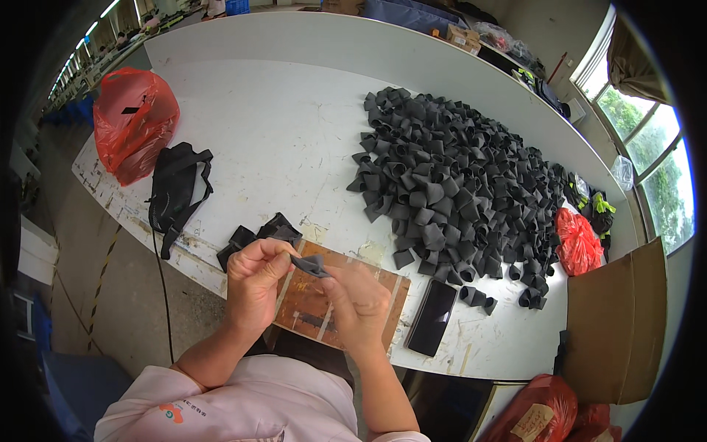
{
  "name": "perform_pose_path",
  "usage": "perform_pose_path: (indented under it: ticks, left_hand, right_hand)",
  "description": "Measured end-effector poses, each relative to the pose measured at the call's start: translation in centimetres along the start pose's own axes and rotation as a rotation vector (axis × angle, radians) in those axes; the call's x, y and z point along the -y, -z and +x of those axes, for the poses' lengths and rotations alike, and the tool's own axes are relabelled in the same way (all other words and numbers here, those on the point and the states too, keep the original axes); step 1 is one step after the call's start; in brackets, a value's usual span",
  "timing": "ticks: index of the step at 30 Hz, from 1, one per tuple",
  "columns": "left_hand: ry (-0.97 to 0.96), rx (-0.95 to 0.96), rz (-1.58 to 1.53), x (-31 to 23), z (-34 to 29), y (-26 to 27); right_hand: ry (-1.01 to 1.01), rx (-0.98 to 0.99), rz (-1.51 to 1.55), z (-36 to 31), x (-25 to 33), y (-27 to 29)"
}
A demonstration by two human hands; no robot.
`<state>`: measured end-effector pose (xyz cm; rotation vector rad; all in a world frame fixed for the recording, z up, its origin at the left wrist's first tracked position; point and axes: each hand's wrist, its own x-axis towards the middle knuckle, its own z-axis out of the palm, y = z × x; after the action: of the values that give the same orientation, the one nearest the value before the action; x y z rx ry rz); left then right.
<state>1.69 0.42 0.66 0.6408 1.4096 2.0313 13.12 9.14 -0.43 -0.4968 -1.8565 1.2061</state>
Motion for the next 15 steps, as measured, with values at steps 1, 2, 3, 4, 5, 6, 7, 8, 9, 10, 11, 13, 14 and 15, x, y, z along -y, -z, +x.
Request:
perform_pose_path:
  ticks: [1, 2, 3, 4, 5, 6, 7, 8, 9, 10, 11, 13, 14, 15]
  left_hand:
    - [0.005, 0.001, -0.001, -0.1, -0.1, -0.2]
    - [0.005, 0.002, 0.000, 0.0, 0.0, -0.1]
    - [0.021, -0.021, -0.030, 0.2, 0.1, 0.2]
    - [0.038, -0.043, -0.062, 0.3, 0.2, 0.5]
    - [0.040, -0.044, -0.062, 0.3, 0.2, 0.5]
    - [0.061, -0.055, -0.114, 0.2, 0.1, 0.5]
    - [0.082, -0.065, -0.166, 0.1, 0.0, 0.5]
    - [0.082, -0.069, -0.164, 0.0, 0.0, 0.4]
    - [0.089, -0.075, -0.141, -0.1, 0.1, 0.4]
    - [0.097, -0.077, -0.120, -0.2, 0.2, 0.4]
    - [0.097, -0.079, -0.118, -0.3, 0.2, 0.5]
    - [0.095, -0.065, -0.080, -0.5, 0.0, 0.7]
    - [0.095, -0.068, -0.079, -0.4, 0.0, 0.9]
    - [0.024, -0.020, 0.024, -0.3, 0.0, 1.0]
  right_hand:
    - [0.000, -0.001, 0.002, -0.4, -0.4, 0.2]
    - [-0.015, 0.004, -0.018, -0.8, -0.8, 0.4]
    - [-0.031, 0.013, -0.038, -0.7, -0.6, 0.3]
    - [-0.032, 0.015, -0.038, -0.5, 0.0, 0.2]
    - [-0.002, -0.004, -0.091, -0.3, 1.1, 0.1]
    - [0.025, -0.022, -0.140, 0.0, 2.1, 0.2]
    - [0.021, -0.019, -0.137, 0.3, 2.5, 0.3]
    - [0.110, 0.068, -0.288, 0.9, 2.6, 0.5]
    - [0.201, 0.156, -0.438, 1.4, 2.6, 0.6]
    - [0.200, 0.157, -0.436, 2.0, 2.5, 0.7]
    - [0.266, 0.152, -0.457, 2.5, 2.4, 0.7]
    - [0.330, 0.149, -0.476, 2.6, 2.2, 0.7]
    - [0.299, 0.148, -0.454, 2.4, 1.8, 0.6]
    - [0.267, 0.146, -0.435, 2.0, 1.3, 0.6]
